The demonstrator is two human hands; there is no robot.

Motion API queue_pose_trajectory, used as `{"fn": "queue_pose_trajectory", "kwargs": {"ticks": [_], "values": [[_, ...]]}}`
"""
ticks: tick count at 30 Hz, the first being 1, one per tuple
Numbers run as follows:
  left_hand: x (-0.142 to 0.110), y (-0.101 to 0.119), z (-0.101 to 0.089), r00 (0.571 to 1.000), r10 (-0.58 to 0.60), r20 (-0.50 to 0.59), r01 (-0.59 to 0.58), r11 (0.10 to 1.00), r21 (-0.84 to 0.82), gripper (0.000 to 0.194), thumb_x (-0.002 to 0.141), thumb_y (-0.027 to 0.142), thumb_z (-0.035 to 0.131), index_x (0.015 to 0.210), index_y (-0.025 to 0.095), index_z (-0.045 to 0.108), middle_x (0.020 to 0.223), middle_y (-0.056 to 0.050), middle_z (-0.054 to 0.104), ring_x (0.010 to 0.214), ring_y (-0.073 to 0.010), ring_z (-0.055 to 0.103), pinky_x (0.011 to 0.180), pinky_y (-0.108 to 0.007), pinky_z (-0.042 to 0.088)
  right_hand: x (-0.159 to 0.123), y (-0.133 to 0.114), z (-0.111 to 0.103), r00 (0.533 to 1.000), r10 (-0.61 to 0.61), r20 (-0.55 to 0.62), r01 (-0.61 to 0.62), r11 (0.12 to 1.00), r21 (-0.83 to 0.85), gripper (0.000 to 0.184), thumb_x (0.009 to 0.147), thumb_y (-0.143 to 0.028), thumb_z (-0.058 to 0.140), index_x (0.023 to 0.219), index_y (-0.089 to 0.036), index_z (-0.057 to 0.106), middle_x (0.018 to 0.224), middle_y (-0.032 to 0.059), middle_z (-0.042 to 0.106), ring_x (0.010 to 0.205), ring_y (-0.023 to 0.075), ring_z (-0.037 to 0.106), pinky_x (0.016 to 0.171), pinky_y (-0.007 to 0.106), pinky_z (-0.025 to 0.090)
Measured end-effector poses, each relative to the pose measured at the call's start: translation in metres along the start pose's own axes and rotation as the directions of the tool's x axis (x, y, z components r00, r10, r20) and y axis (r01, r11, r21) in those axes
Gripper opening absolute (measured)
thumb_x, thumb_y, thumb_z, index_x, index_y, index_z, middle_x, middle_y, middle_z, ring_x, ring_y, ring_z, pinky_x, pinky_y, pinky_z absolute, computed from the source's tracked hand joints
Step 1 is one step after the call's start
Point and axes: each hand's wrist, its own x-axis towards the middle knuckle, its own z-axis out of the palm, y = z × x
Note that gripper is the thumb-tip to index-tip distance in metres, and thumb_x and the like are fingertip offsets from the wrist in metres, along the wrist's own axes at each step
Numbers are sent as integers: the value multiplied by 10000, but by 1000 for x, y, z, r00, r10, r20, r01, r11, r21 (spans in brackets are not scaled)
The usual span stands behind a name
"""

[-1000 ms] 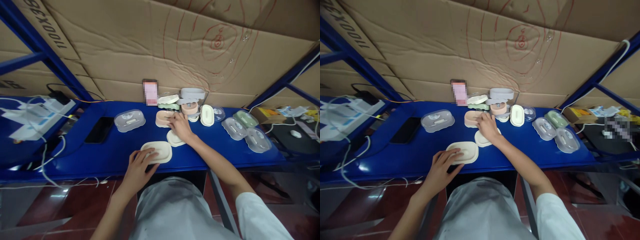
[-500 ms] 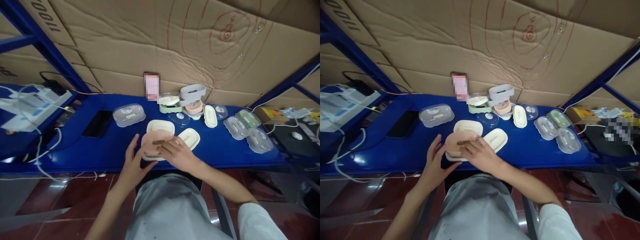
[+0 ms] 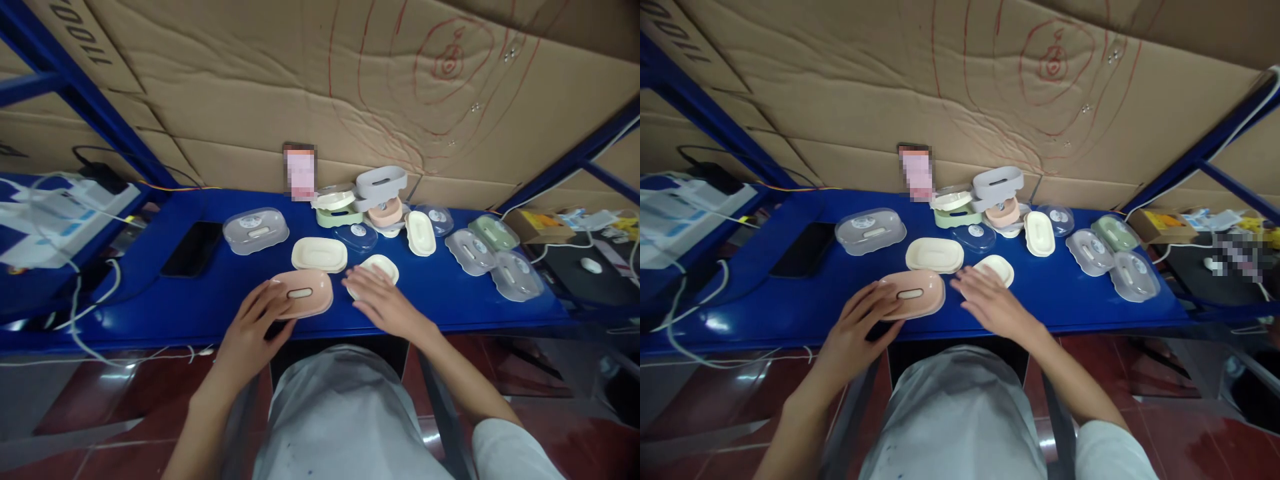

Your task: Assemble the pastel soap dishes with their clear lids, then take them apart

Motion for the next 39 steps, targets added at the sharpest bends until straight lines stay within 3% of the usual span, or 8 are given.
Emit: {"fn": "queue_pose_trajectory", "kwargs": {"ticks": [4,7,11,15,24,32,35,39], "values": [[-4,-13,-7,986,-138,-91,149,982,116,337,986,233,690,1320,242,647,1540,-170,557,1505,-396,483,1195,-626,471,-41,25,-16,957,288,-28,-289,956,-53,584,1079,-420,585,1636,-318,440,1685,123,450,1592,345,371,1241,657,396],[1,-6,-1,961,-214,-175,248,946,207,427,999,219,653,1421,254,597,1618,-186,482,1536,-432,433,1214,-690,395,-51,21,-13,943,329,-44,-331,941,-63,590,1077,-433,580,1641,-327,439,1670,126,473,1537,357,451,1186,625,468],[14,30,17,999,-37,-34,41,994,102,534,1022,215,610,1541,278,504,1598,-158,530,1490,-359,512,1179,-573,476,-23,5,-11,968,237,-83,-232,971,64,517,1124,-354,464,1639,-320,437,1662,107,488,1487,285,521,1193,536,476],[21,58,32,968,164,188,-174,984,39,472,1050,325,612,1510,241,550,1548,-138,606,1431,-339,582,1191,-565,470,28,11,-13,980,139,-142,-126,987,100,445,1124,-239,411,1539,-259,573,1543,96,623,1431,254,567,1191,490,470],[10,45,25,990,35,138,-38,999,16,320,1060,263,579,1364,239,675,1380,-117,717,1306,-288,672,1114,-491,537,85,33,15,1000,12,-19,-12,1000,9,426,1121,-220,431,1507,-245,607,1553,103,616,1457,245,543,1181,481,444],[10,47,27,985,85,153,-81,996,-35,403,1044,195,581,1439,266,628,1483,-99,661,1376,-284,626,1160,-485,501,66,61,10,923,351,-158,-379,901,-210,559,1045,-377,622,1560,-175,538,1488,220,613,1407,417,533,1135,635,455],[8,37,21,998,24,51,-27,998,50,475,1031,178,596,1492,293,582,1601,-118,554,1455,-324,557,1207,-557,439,62,70,5,894,427,-137,-447,873,-193,561,1031,-365,642,1556,-189,547,1353,210,650,1267,402,624,1016,586,561],[0,3,5,944,-249,-214,288,942,172,489,996,233,665,1476,290,594,1621,-157,511,1536,-428,435,1212,-712,363,52,66,-10,913,374,-164,-388,919,-67,425,1085,-365,540,1465,-206,645,1307,171,659,1193,344,677,1026,529,589]]}}
